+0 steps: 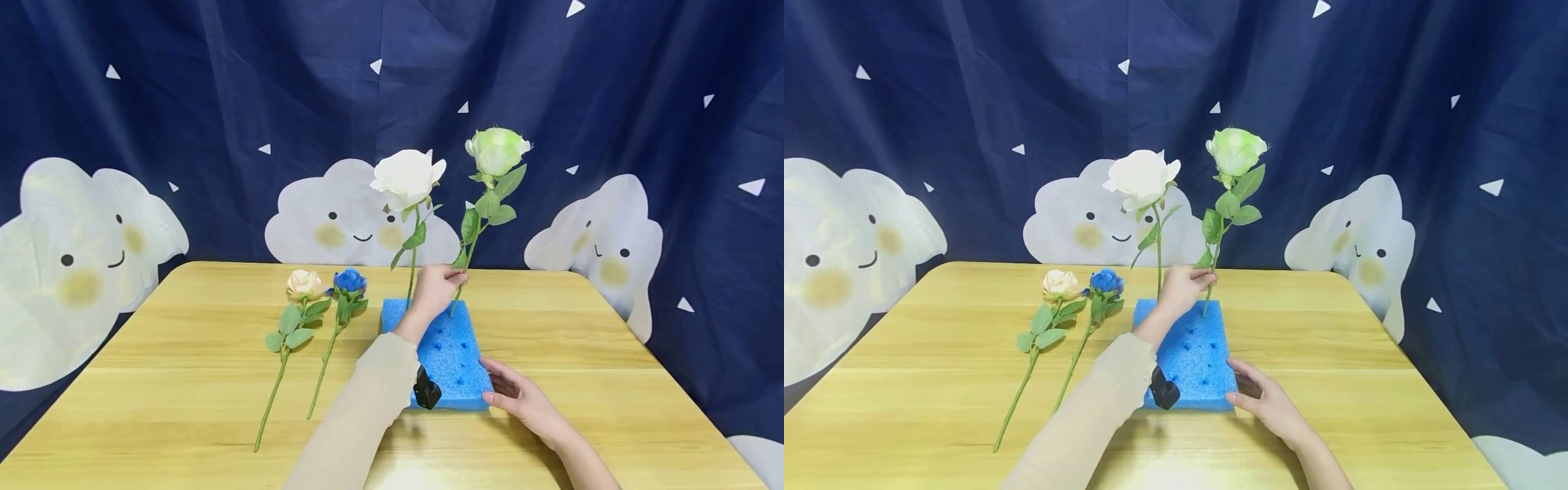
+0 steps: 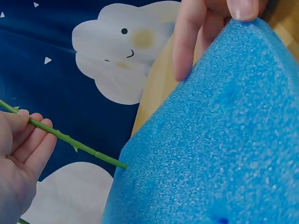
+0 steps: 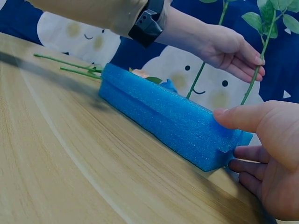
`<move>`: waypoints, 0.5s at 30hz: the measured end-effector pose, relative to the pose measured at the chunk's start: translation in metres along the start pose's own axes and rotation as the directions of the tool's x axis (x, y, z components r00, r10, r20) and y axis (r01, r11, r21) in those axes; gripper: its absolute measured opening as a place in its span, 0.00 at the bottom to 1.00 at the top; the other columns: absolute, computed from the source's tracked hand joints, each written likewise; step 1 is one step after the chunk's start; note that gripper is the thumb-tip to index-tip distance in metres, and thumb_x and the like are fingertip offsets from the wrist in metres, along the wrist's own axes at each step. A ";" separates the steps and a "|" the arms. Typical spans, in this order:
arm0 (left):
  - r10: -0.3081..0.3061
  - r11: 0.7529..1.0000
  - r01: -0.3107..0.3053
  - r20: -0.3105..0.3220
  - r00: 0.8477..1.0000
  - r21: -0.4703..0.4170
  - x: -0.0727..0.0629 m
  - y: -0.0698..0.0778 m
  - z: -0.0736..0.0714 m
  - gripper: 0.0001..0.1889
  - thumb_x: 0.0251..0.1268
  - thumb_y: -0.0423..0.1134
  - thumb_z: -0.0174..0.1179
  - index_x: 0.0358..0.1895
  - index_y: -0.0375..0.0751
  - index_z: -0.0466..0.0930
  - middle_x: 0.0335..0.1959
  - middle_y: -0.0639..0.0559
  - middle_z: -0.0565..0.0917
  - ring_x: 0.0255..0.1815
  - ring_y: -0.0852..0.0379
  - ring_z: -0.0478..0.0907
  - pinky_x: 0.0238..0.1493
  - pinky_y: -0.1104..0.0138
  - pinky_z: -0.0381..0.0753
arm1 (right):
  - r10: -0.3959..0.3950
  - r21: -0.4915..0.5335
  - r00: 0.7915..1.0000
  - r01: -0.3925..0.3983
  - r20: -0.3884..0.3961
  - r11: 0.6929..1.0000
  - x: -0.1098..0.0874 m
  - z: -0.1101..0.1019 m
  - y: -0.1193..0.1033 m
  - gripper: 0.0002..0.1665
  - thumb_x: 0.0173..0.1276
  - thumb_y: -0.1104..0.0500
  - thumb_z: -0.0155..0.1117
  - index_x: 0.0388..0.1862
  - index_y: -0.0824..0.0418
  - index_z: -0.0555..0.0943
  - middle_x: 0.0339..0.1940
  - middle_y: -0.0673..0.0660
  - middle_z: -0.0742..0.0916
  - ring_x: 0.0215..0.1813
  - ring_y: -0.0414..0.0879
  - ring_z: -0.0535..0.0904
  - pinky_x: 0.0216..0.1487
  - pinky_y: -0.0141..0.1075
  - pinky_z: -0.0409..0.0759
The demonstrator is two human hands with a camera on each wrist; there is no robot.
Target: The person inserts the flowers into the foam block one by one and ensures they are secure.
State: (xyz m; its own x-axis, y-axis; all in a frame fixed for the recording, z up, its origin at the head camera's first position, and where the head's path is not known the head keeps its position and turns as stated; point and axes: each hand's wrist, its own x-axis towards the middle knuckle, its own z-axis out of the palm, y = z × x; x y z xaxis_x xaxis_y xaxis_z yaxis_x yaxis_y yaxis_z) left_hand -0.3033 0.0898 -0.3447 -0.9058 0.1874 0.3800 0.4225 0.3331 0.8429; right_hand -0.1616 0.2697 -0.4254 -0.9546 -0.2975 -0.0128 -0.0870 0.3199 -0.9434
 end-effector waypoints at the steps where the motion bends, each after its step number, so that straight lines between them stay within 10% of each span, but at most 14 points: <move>1: -0.002 1.000 0.002 0.001 1.000 0.015 0.000 0.000 0.000 0.08 0.61 0.39 0.62 0.35 0.40 0.87 0.33 0.50 0.86 0.40 0.57 0.82 0.36 0.75 0.78 | -0.005 -0.001 1.000 0.005 0.003 1.000 0.000 0.000 0.000 0.36 0.66 0.60 0.60 0.70 0.68 0.58 0.67 0.70 0.65 0.66 0.65 0.61 0.55 0.22 0.67; 15: -0.098 0.995 0.099 0.024 0.995 -0.022 -0.006 -0.015 0.009 0.09 0.61 0.40 0.61 0.34 0.40 0.87 0.24 0.51 0.84 0.18 0.64 0.69 0.17 0.75 0.62 | -0.018 -0.017 1.000 0.018 0.007 1.000 -0.002 -0.001 -0.001 0.36 0.67 0.60 0.60 0.69 0.68 0.59 0.67 0.70 0.65 0.65 0.65 0.62 0.55 0.23 0.68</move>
State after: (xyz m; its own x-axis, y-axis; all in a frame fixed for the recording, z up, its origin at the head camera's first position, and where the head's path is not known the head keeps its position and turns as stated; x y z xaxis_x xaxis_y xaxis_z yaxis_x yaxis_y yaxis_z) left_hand -0.3040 0.0920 -0.3633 -0.9420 0.1754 0.2861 0.3301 0.3299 0.8844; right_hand -0.1597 0.2711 -0.4243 -0.9510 -0.3093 0.0021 -0.1092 0.3295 -0.9378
